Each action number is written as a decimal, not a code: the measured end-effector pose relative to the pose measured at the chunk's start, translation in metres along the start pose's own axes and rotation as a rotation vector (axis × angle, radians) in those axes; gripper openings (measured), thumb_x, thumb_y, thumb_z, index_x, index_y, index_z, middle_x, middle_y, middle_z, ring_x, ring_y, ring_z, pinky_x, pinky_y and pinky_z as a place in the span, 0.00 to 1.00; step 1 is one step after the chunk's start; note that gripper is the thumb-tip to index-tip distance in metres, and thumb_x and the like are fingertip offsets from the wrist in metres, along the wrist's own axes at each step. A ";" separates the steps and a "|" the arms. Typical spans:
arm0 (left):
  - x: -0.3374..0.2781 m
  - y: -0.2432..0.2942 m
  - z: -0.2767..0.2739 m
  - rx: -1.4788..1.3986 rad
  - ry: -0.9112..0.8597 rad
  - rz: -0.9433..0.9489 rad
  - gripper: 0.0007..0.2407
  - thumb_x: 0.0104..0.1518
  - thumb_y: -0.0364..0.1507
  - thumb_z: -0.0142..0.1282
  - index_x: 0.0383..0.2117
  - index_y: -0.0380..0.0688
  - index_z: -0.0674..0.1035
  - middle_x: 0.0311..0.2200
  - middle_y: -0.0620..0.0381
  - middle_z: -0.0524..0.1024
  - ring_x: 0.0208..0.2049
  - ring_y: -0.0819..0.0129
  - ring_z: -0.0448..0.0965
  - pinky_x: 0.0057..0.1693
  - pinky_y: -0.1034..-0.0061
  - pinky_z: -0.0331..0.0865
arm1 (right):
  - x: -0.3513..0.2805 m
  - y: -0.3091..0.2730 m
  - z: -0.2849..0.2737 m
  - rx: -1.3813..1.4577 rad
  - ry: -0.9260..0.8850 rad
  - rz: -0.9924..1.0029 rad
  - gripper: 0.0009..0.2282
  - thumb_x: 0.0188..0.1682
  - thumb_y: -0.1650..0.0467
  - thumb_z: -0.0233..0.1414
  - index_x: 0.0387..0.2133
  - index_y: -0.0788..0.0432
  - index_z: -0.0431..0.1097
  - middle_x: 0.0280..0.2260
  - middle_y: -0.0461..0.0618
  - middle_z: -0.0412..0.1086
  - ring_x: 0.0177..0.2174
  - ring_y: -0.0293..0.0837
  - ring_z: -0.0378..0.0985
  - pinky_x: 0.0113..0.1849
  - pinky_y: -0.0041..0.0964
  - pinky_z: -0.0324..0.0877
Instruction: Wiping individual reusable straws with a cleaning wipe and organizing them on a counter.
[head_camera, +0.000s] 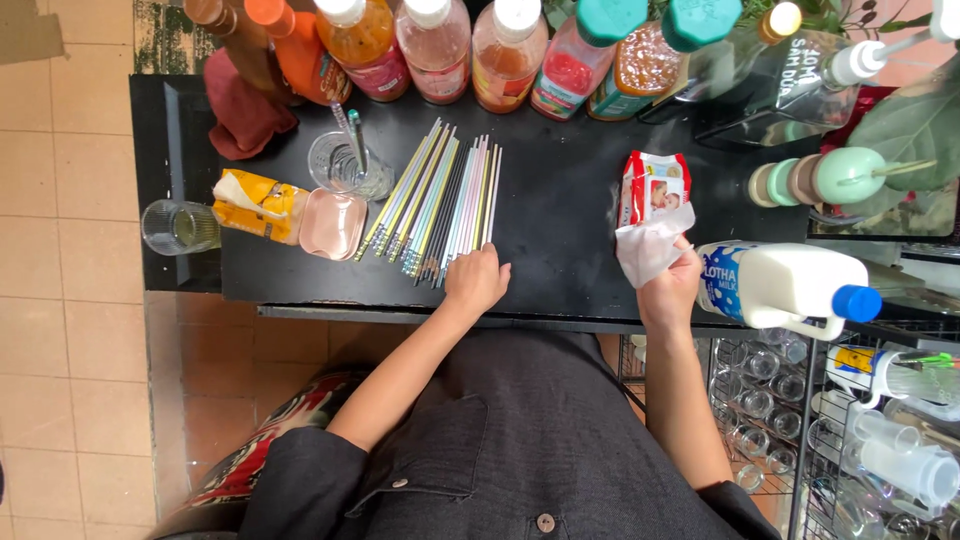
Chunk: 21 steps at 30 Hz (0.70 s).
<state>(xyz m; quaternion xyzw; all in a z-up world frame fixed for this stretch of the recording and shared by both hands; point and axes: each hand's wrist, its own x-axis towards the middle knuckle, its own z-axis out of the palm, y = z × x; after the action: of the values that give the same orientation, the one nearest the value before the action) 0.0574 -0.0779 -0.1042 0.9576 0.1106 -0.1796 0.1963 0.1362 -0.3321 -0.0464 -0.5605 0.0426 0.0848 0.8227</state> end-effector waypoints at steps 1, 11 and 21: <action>-0.002 -0.004 -0.004 0.000 -0.001 -0.002 0.14 0.59 0.37 0.60 0.32 0.36 0.77 0.20 0.45 0.79 0.25 0.51 0.84 0.32 0.62 0.77 | -0.003 0.007 -0.001 0.000 -0.001 0.002 0.12 0.57 0.68 0.56 0.49 0.63 0.71 0.45 0.47 0.75 0.42 0.38 0.78 0.45 0.32 0.74; -0.036 -0.065 -0.112 -0.727 0.537 0.175 0.09 0.58 0.29 0.64 0.41 0.42 0.78 0.18 0.55 0.74 0.20 0.69 0.73 0.29 0.76 0.65 | -0.020 0.049 0.041 -0.026 -0.066 0.157 0.07 0.57 0.70 0.54 0.44 0.63 0.73 0.38 0.46 0.75 0.36 0.36 0.77 0.38 0.30 0.73; -0.038 -0.089 -0.160 -1.344 0.371 0.181 0.20 0.60 0.24 0.58 0.58 0.37 0.68 0.37 0.54 0.83 0.24 0.85 0.77 0.30 0.89 0.71 | -0.038 0.079 0.088 -0.112 -0.158 0.256 0.07 0.55 0.73 0.54 0.43 0.63 0.73 0.37 0.46 0.75 0.34 0.35 0.77 0.36 0.30 0.72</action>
<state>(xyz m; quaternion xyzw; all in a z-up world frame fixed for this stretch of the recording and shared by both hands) 0.0463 0.0635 0.0181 0.6492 0.1490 0.1110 0.7376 0.0815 -0.2259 -0.0801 -0.5870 0.0442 0.2350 0.7735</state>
